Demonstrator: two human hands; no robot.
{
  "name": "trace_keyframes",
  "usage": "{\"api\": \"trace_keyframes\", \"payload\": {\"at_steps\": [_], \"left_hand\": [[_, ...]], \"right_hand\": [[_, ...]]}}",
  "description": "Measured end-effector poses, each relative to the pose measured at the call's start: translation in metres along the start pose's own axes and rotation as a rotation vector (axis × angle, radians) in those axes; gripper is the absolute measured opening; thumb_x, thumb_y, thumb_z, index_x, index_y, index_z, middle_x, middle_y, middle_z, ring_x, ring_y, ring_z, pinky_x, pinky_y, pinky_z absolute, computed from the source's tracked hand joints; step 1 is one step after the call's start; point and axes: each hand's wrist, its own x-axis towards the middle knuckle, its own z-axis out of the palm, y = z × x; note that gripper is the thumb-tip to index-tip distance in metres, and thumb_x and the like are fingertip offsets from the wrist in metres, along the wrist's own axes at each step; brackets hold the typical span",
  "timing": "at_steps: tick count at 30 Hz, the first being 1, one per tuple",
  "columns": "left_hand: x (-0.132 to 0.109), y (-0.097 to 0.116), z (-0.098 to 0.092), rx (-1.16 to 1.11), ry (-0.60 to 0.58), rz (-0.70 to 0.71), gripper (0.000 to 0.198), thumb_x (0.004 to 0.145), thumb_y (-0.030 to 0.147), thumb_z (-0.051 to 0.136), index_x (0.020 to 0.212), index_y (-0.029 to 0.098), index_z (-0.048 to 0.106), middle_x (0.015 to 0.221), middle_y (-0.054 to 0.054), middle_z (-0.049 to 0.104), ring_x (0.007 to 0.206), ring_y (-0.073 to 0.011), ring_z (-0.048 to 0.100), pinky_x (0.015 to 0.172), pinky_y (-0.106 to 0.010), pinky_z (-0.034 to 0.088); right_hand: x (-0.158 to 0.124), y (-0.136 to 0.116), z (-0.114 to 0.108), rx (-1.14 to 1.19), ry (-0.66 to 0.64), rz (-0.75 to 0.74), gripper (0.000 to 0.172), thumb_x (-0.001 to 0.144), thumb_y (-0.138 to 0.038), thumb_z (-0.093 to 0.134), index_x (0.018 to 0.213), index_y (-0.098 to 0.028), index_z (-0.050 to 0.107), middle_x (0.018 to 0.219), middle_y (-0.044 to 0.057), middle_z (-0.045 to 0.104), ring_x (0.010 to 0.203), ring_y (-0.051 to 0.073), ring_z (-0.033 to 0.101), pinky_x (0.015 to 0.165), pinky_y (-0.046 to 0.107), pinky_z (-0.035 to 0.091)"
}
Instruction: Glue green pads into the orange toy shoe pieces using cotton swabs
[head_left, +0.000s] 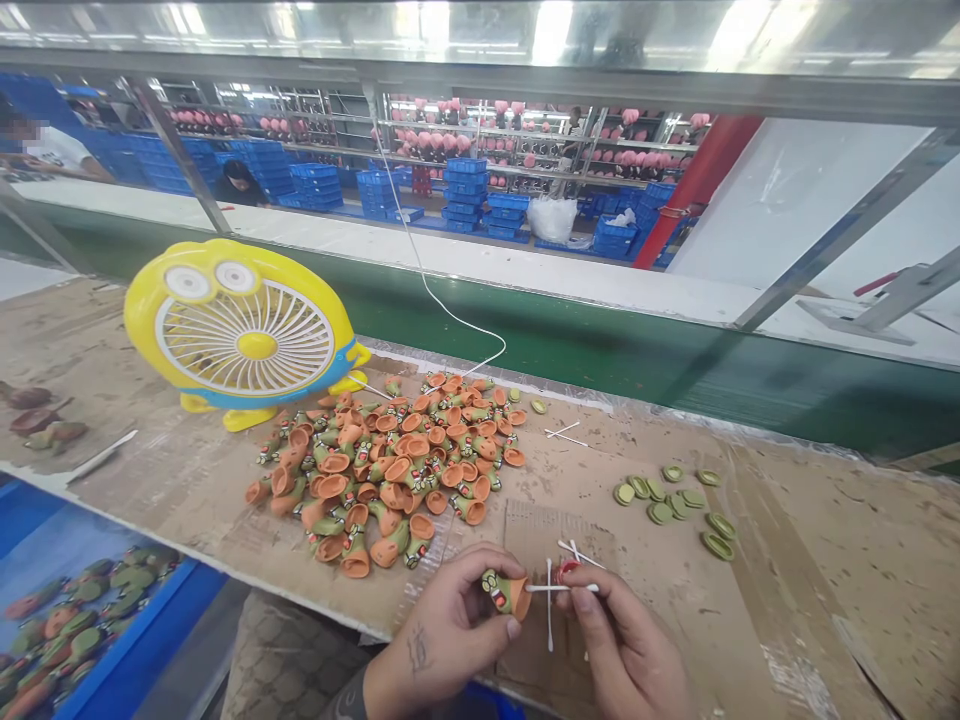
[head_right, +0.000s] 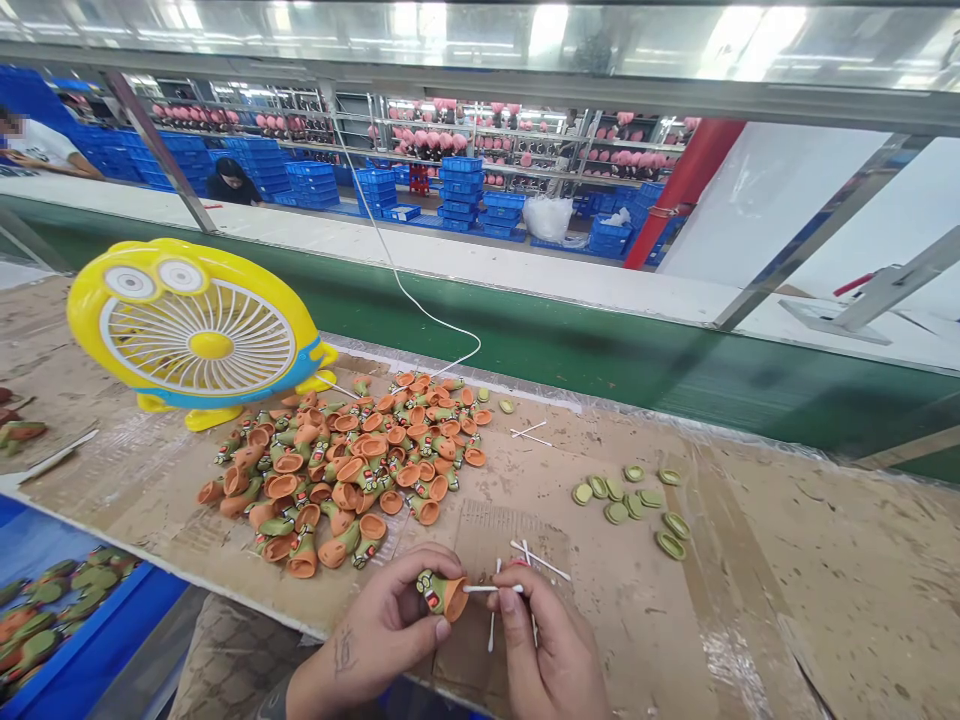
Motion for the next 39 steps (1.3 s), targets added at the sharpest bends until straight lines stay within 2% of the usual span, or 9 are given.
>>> {"api": "trace_keyframes", "payload": {"at_steps": [5,9,13,19,23,28,32,35,39], "left_hand": [[0.002,0.006,-0.001,-0.016,0.015,-0.030,0.036,0.080,0.039,0.083,0.110,0.022,0.073,0.109,-0.009,0.065,0.102,-0.0238,0.059,0.086,-0.031,0.044],[0.007,0.002,-0.003,-0.117,0.039,0.019,0.033,0.077,0.035,0.087,0.102,0.022,0.071,0.105,-0.007,0.065,0.098,-0.0202,0.059,0.082,-0.028,0.045],[0.010,-0.003,-0.005,-0.194,0.070,0.030,0.032,0.074,0.032,0.090,0.095,0.020,0.069,0.104,-0.006,0.065,0.097,-0.0188,0.058,0.084,-0.027,0.046],[0.007,0.008,-0.004,-0.287,0.111,-0.120,0.037,0.079,0.040,0.086,0.104,0.018,0.069,0.094,-0.003,0.060,0.079,-0.0141,0.054,0.066,-0.024,0.045],[0.005,0.010,-0.003,-0.306,0.143,-0.157,0.048,0.077,0.045,0.087,0.113,0.017,0.071,0.094,-0.005,0.062,0.080,-0.0150,0.054,0.067,-0.025,0.047],[0.004,0.002,-0.005,-0.295,0.085,-0.127,0.057,0.082,0.045,0.084,0.129,0.019,0.069,0.099,-0.007,0.064,0.083,-0.0162,0.058,0.069,-0.027,0.049],[0.003,-0.001,-0.006,-0.276,0.056,-0.121,0.058,0.083,0.047,0.083,0.132,0.020,0.068,0.096,-0.005,0.065,0.076,-0.0131,0.058,0.068,-0.025,0.048],[0.003,0.000,-0.006,-0.269,0.042,-0.130,0.058,0.082,0.048,0.083,0.130,0.020,0.069,0.094,-0.004,0.066,0.074,-0.0120,0.058,0.069,-0.025,0.048],[0.004,0.001,-0.006,-0.271,0.041,-0.151,0.061,0.081,0.050,0.084,0.131,0.018,0.068,0.095,-0.005,0.067,0.075,-0.0133,0.060,0.068,-0.026,0.048]], "right_hand": [[0.005,0.007,-0.019,-0.133,0.129,-0.050,0.027,0.102,-0.047,0.056,0.097,-0.025,0.070,0.089,0.000,0.073,0.079,0.016,0.069,0.073,0.019,0.052],[0.016,0.015,-0.035,-0.327,0.060,-0.089,0.029,0.102,-0.047,0.055,0.093,-0.025,0.070,0.086,-0.001,0.073,0.073,0.016,0.068,0.068,0.021,0.052],[0.018,0.018,-0.033,-0.370,0.024,-0.083,0.031,0.104,-0.047,0.049,0.093,-0.025,0.068,0.085,-0.001,0.072,0.073,0.018,0.067,0.073,0.025,0.052],[0.013,0.017,-0.034,-0.381,0.038,-0.111,0.030,0.103,-0.046,0.051,0.094,-0.025,0.069,0.083,0.000,0.073,0.071,0.018,0.067,0.071,0.025,0.053],[0.011,0.010,-0.041,-0.332,0.148,-0.102,0.031,0.101,-0.048,0.055,0.090,-0.024,0.070,0.080,0.002,0.072,0.069,0.018,0.068,0.066,0.023,0.052],[0.006,-0.002,-0.025,-0.035,0.030,-0.010,0.030,0.101,-0.048,0.058,0.097,-0.022,0.071,0.082,0.004,0.073,0.076,0.019,0.070,0.071,0.022,0.057],[0.002,-0.013,-0.002,0.142,-0.002,0.096,0.032,0.100,-0.054,0.060,0.095,-0.024,0.071,0.078,0.001,0.068,0.075,0.016,0.064,0.074,0.020,0.053],[0.001,-0.017,0.008,0.187,-0.021,0.138,0.034,0.099,-0.057,0.060,0.094,-0.025,0.070,0.079,0.000,0.066,0.073,0.015,0.060,0.067,0.019,0.049],[0.003,-0.018,0.011,0.111,-0.032,0.084,0.035,0.100,-0.056,0.058,0.093,-0.024,0.070,0.077,0.000,0.066,0.073,0.016,0.059,0.069,0.020,0.048]]}}
